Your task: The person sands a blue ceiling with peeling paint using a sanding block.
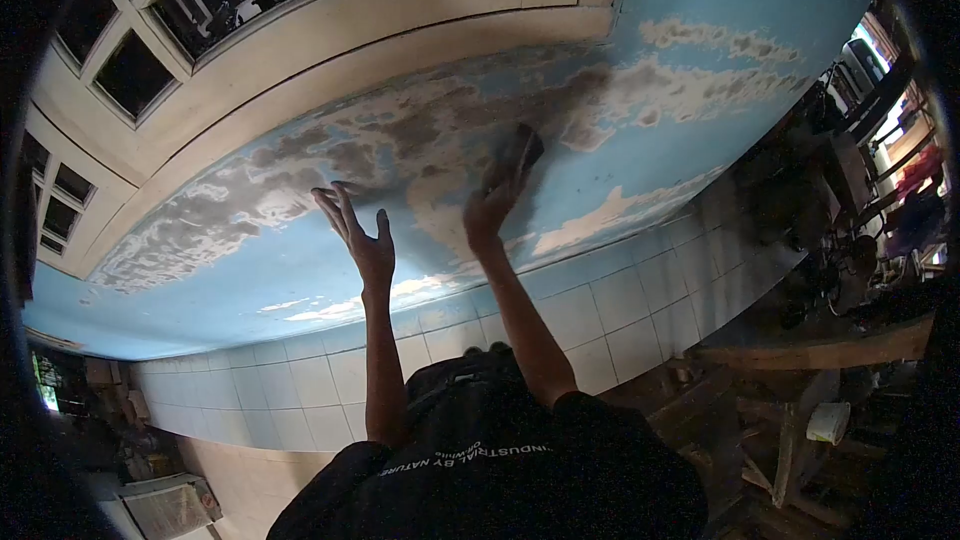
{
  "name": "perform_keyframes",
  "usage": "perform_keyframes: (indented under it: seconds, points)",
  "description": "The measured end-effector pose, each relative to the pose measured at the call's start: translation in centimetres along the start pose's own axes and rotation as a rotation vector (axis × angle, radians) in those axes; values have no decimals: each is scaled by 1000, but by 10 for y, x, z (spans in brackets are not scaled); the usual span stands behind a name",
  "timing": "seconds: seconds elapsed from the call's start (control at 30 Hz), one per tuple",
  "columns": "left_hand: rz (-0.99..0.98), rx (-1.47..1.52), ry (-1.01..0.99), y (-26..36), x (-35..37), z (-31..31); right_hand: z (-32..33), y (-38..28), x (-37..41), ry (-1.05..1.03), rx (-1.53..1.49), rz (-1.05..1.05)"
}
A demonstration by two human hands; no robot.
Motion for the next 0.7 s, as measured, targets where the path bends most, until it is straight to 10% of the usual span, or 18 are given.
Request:
perform_keyframes:
  seconds: [0.2,0.4,0.7]
  points:
    - [13,7,21,2,0,-4,-3,-36,7,-183,96,383]
    - [6,12,25,3,1,-3,3,-2,1,-36,48,14]
    - [25,5,10,1,1,-1,14,-24,-15,-50,39,241]
Point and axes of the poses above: each hand's wrist, its own x-axis away from the middle knuckle, its own z-axis out of the back of the hand, y = z × x, the point moved 7 cm from there along -x, towards the middle knuckle, and after that the axes turned 4 degrees about z, right-handed, at the moved point
